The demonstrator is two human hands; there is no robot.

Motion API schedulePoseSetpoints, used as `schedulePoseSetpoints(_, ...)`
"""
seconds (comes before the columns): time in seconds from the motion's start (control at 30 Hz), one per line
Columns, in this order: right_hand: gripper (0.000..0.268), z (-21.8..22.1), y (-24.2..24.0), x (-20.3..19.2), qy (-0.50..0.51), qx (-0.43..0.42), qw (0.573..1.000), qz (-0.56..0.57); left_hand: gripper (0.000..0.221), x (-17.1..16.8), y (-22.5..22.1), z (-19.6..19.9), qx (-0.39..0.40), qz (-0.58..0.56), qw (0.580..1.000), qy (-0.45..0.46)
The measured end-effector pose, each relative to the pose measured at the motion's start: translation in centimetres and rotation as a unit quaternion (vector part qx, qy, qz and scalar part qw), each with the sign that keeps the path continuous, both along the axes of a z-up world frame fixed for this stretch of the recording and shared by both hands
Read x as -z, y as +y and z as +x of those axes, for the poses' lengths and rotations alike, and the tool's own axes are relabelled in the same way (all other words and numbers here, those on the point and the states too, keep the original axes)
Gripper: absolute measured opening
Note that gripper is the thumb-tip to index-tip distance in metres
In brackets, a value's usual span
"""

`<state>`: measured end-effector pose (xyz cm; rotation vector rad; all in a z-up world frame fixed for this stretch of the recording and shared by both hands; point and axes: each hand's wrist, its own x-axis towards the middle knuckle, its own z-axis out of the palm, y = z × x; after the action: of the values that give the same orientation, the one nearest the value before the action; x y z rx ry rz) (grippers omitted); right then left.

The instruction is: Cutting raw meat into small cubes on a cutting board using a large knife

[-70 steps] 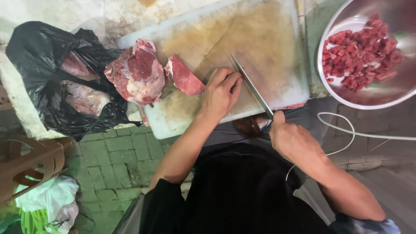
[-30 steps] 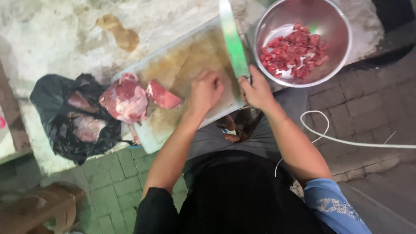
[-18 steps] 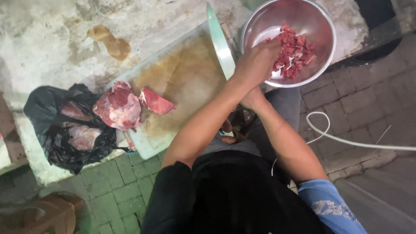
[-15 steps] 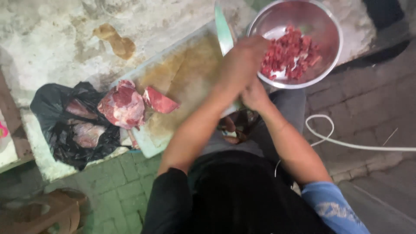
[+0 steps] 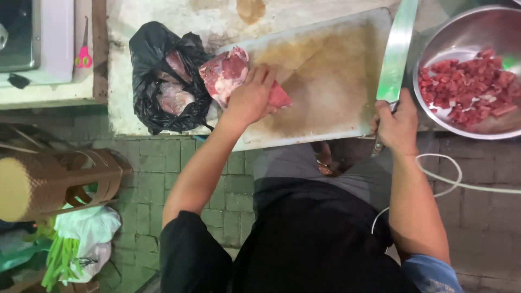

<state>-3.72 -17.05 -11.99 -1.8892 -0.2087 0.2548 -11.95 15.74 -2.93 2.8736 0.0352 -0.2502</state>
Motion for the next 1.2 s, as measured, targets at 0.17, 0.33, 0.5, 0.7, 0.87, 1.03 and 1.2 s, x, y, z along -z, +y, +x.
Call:
schedulePoseSetpoints(0.17, 0.01, 0.1, -0.2, 0.8, -0.012, 0.012, 1.0, 0.019, 0.061, 3.2, 2.4, 2.4, 0.189, 0.108, 0.976, -0.027)
schedulePoseSetpoints(0.33, 0.01, 0.0, 0.2, 0.0, -0.01, 0.016, 0.999, 0.038, 0.059, 4.8, 3.1, 2.8, 0.286, 0.183, 0.936, -0.091)
schedulePoseSetpoints(0.5, 0.01, -0.2, 0.2, -0.7, -0.001, 0.024, 0.999, 0.028, 0.048, 3.5, -2.9, 3.0, 0.346, 0.106, 0.93, -0.064)
schedulePoseSetpoints(0.7, 0.009, -0.2, 0.0, -0.9, -0.003, 0.005, 0.999, 0.047, 0.092, 3.4, -9.3, 5.8, 0.371, 0.068, 0.891, -0.252)
schedulePoseSetpoints(0.87, 0.007, -0.3, -0.1, -0.3, -0.014, 0.01, 0.997, 0.075, 0.049, 5.9, -5.9, 5.8, 0.27, -0.01, 0.928, -0.255)
schedulePoseSetpoints(1.03, 0.008, -0.2, -1.1, -0.9, -0.023, -0.015, 1.0, 0.01, 0.043, 9.0, -9.8, 3.9, 0.21, -0.089, 0.926, -0.3)
schedulePoseSetpoints(1.2, 0.026, -3.4, -2.5, -6.5, -0.055, -0.072, 0.907, -0.411, 0.036, 10.0, -11.9, 3.6, 0.129, -0.084, 0.912, -0.379)
